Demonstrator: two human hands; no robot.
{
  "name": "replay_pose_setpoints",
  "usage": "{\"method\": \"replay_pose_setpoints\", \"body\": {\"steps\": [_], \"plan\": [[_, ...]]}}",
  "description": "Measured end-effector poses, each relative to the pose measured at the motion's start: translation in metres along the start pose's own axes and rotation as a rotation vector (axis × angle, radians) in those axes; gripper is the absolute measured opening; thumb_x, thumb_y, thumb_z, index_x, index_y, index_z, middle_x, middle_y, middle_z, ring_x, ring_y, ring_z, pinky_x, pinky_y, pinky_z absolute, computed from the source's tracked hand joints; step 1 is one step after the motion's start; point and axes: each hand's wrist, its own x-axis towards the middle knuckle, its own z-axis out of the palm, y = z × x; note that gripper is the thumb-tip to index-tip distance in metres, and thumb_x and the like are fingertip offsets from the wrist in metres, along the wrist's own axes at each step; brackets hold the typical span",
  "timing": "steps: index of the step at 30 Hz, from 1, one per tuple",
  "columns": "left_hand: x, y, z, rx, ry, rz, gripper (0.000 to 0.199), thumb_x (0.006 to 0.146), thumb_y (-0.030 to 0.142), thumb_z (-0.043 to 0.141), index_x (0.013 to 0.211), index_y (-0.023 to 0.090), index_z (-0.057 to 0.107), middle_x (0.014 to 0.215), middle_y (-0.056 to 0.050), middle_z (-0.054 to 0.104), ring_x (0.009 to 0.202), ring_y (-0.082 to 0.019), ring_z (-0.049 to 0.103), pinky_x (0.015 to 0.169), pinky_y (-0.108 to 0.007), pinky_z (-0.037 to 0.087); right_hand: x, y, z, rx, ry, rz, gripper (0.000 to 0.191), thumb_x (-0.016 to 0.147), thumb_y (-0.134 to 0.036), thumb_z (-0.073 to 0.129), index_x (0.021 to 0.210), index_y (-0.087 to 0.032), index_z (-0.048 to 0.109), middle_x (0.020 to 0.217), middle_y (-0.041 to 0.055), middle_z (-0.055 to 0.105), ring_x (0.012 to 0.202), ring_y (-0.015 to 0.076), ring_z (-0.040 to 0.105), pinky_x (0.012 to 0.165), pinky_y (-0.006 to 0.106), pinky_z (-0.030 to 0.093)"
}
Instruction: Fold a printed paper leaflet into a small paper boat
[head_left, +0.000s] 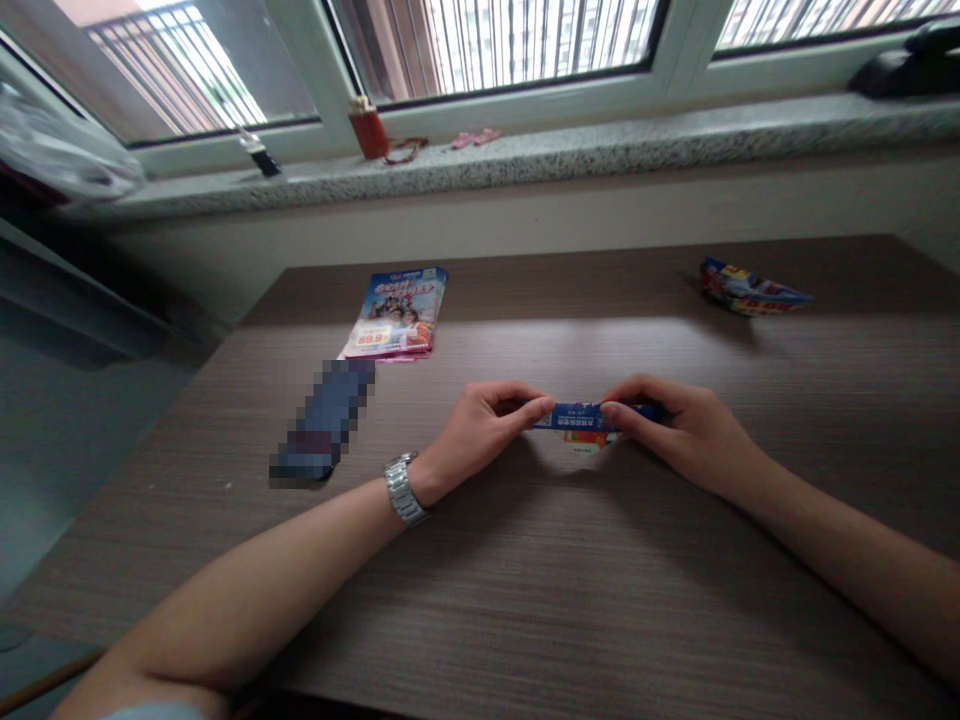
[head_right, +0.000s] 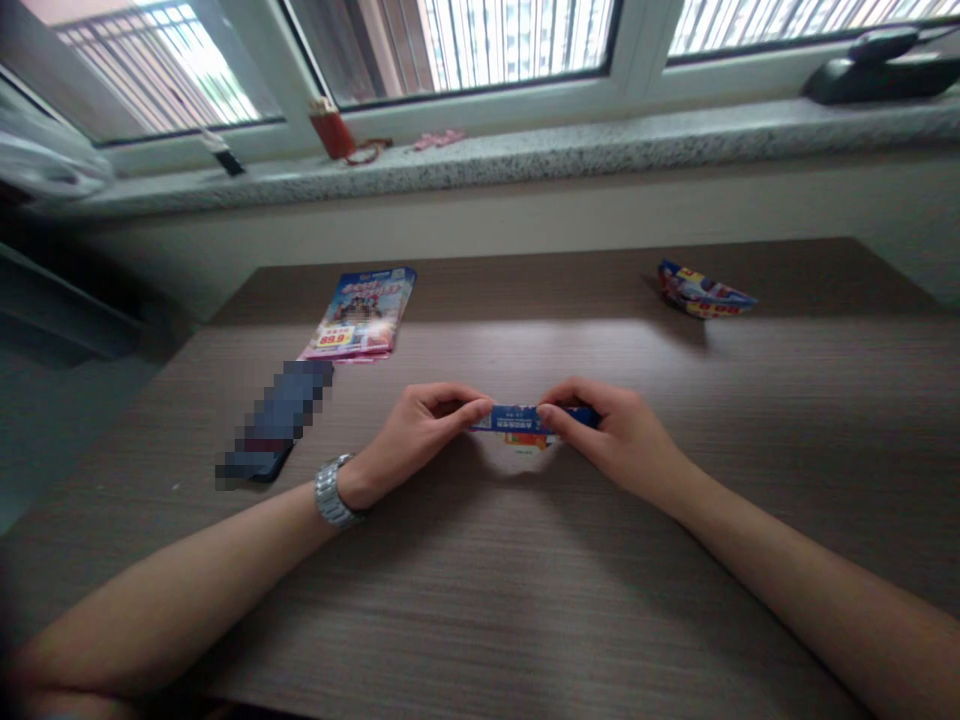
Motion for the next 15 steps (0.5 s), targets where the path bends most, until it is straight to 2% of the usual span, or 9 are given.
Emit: {"method": "replay_pose_setpoints", "body": {"steps": [4, 8, 12, 15], "plan": [[0.001, -0.0021, -0.0014, -0.004, 0.07, -0.038, 0.031, 0.091, 0.042, 0.068, 0.098, 0.014, 0.078, 0.093, -0.006, 0.078, 0.079, -0.014, 0.068, 0.07, -0.021, 0.051, 0.0016, 0.004, -0.001, -0.01, 0.019, 0.027, 0.027, 0.091, -0.047, 0.061, 0.09, -0.022, 0.07, 0.082, 0.0031, 0.075, 0.073, 0.0201, 0.067, 0.067, 0.032, 0.051], [0.0016, -0.0054, -0.0022, 0.058, 0.1, 0.013, 0.03, 0.092, 0.041, 0.066, 0.095, 0.014, 0.078, 0.086, -0.005, 0.077, 0.075, -0.013, 0.067, 0.067, -0.02, 0.051, 0.0031, 0.0047, -0.0017, -0.002, 0.016, 0.03, 0.027, 0.091, -0.047, 0.061, 0.09, -0.022, 0.071, 0.084, 0.0037, 0.075, 0.075, 0.0207, 0.068, 0.07, 0.033, 0.052], [0.0009, -0.007, -0.0023, 0.14, 0.07, 0.064, 0.026, 0.094, 0.037, 0.063, 0.099, 0.015, 0.076, 0.091, -0.005, 0.077, 0.08, -0.013, 0.068, 0.071, -0.021, 0.052, 0.0051, 0.0053, -0.0015, -0.035, 0.008, 0.026, 0.025, 0.091, -0.045, 0.061, 0.091, -0.022, 0.072, 0.085, 0.003, 0.076, 0.076, 0.0205, 0.069, 0.071, 0.033, 0.052], [-0.0002, -0.0065, -0.0026, 0.288, 0.059, 0.138, 0.021, 0.096, 0.032, 0.061, 0.099, 0.016, 0.074, 0.092, -0.004, 0.075, 0.081, -0.013, 0.068, 0.071, -0.022, 0.052, 0.0069, 0.0084, -0.001, -0.105, 0.007, -0.003, 0.023, 0.092, -0.043, 0.061, 0.093, -0.023, 0.073, 0.088, 0.0031, 0.077, 0.078, 0.0211, 0.07, 0.071, 0.033, 0.053]]}}
